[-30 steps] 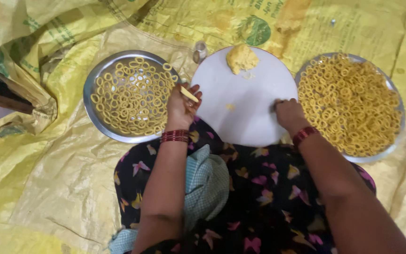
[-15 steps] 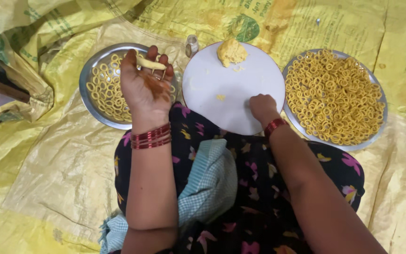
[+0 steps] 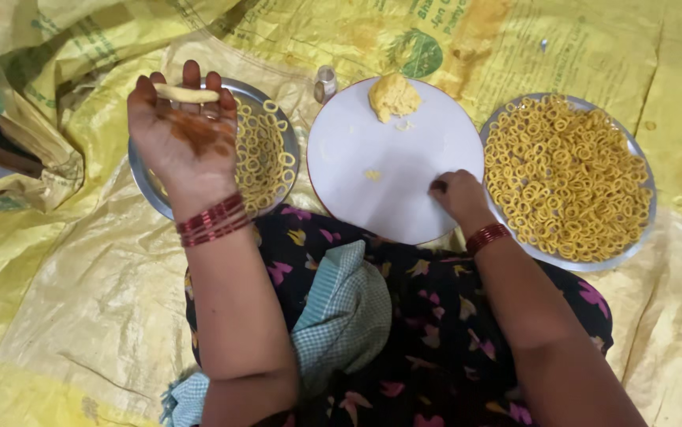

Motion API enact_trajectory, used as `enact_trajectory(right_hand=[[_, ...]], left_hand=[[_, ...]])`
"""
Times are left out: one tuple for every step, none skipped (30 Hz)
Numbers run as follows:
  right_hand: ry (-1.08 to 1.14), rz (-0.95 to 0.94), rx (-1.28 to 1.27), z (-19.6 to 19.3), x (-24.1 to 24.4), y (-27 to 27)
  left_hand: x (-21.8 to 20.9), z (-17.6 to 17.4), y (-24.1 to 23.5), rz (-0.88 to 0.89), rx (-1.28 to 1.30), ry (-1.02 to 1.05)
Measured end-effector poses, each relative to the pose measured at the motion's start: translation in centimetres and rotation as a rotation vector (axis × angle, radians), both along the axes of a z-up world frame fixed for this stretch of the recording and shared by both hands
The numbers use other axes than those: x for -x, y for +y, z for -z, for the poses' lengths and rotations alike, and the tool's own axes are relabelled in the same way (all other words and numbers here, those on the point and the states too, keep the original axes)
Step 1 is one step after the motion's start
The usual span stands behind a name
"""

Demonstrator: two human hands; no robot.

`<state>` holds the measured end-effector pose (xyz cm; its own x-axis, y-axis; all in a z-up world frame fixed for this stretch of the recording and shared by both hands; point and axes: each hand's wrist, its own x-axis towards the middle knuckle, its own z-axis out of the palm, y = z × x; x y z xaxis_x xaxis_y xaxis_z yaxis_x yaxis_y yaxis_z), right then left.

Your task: The person sits on a yellow tarp and shapes yellow dough into small ring shapes by hand. They roll small pieces of dough into strips, connect the ends to form rings, and place the finished rings onto a metal tray. The process is repeated continuously throughout the clip.

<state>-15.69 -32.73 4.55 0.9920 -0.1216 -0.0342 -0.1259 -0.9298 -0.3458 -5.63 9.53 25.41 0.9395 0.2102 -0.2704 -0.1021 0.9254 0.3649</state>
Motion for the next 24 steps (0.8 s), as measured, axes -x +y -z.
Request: enact_trajectory(right_hand=[[-0.005, -0.032, 0.041, 0.0, -0.3, 1.0], [0.022, -0.088, 0.005, 0.0, -0.3, 2.0], [0.043, -0.146, -0.031, 0.1, -0.2, 3.2], [0.064, -0.204, -0.067, 0.3, -0.1, 4.3], [0.041, -0.267, -0.054, 0.5, 0.3, 5.4], [0.017, -0.329, -0.042, 0.9, 0.7, 6.5], [-0.008, -0.390, -0.028, 1.1, 0.4, 7.2], [-0.034, -0.405, -0.025, 1.3, -0.3, 7.7], [-0.059, -0.420, -0.023, 1.5, -1.1, 8.1], [-0.083, -0.436, -0.021, 1.7, -1.9, 8.4], [-0.080, -0.441, -0.007, 1.8, -3.1, 8.4], [-0.076, -0.446, 0.006, 1.9, -4.9, 8.4], [-0.072, -0.451, 0.019, 1.9, -6.6, 8.2], [-0.027, -0.416, 0.032, 1.7, -8.3, 7.9], [0.016, -0.381, 0.038, 1.7, -9.9, 7.9], [0.036, -0.362, 0.057, 1.5, -11.0, 7.9], [0.055, -0.340, 0.074, 1.3, -11.7, 7.8], [0.075, -0.319, 0.091, 1.1, -11.9, 7.8], [0.041, -0.355, 0.081, 0.7, -11.7, 7.9], [0.007, -0.392, 0.070, 0.4, -10.9, 8.1], [-0.025, -0.428, 0.059, 0.1, -9.9, 8.4], [-0.070, -0.486, 0.022, -0.1, -8.6, 9.0], [-0.115, -0.542, -0.011, -0.3, -6.9, 9.3], [-0.161, -0.597, -0.044, -0.5, -5.5, 9.5]], left_hand=[[-0.5, 0.8, 0.3, 0.007, 0.010, 0.011], [-1.0, 1.6, 0.5, 0.014, 0.020, 0.022], [-1.7, 2.4, 0.8, 0.020, 0.029, 0.027], [-2.2, 3.2, 1.0, 0.023, 0.017, 0.051], [-2.3, 4.2, 1.2, 0.026, 0.006, 0.080], [-2.5, 5.1, 1.5, 0.029, -0.004, 0.109], [-2.9, 5.8, 1.7, 0.039, -0.007, 0.091], [-3.3, 6.3, 2.0, 0.048, -0.010, 0.072], [-3.6, 6.8, 2.1, 0.056, -0.012, 0.056], [-3.8, 7.1, 2.3, 0.051, -0.011, 0.045], [-4.1, 7.3, 2.5, 0.046, -0.010, 0.033], [-4.2, 7.4, 2.6, 0.041, -0.009, 0.020], [-4.2, 7.5, 2.7, 0.042, -0.011, 0.031], [-4.1, 7.6, 2.8, 0.043, -0.013, 0.043], [-3.9, 7.5, 3.2, 0.043, -0.022, 0.053], [-3.8, 7.4, 3.4, 0.045, -0.017, 0.076], [-3.6, 7.3, 3.6, 0.050, -0.013, 0.098], [-3.4, 7.2, 3.8, 0.054, -0.009, 0.120], [-3.3, 7.1, 4.0, 0.043, -0.017, 0.112], [-3.2, 7.0, 4.2, 0.032, -0.025, 0.103], [-3.1, 6.9, 4.4, 0.022, -0.033, 0.097], [-3.0, 6.8, 4.6, 0.019, -0.038, 0.093], [-3.0, 6.7, 4.5, 0.018, -0.039, 0.090], [-3.0, 6.6, 4.4, 0.018, -0.040, 0.086]])
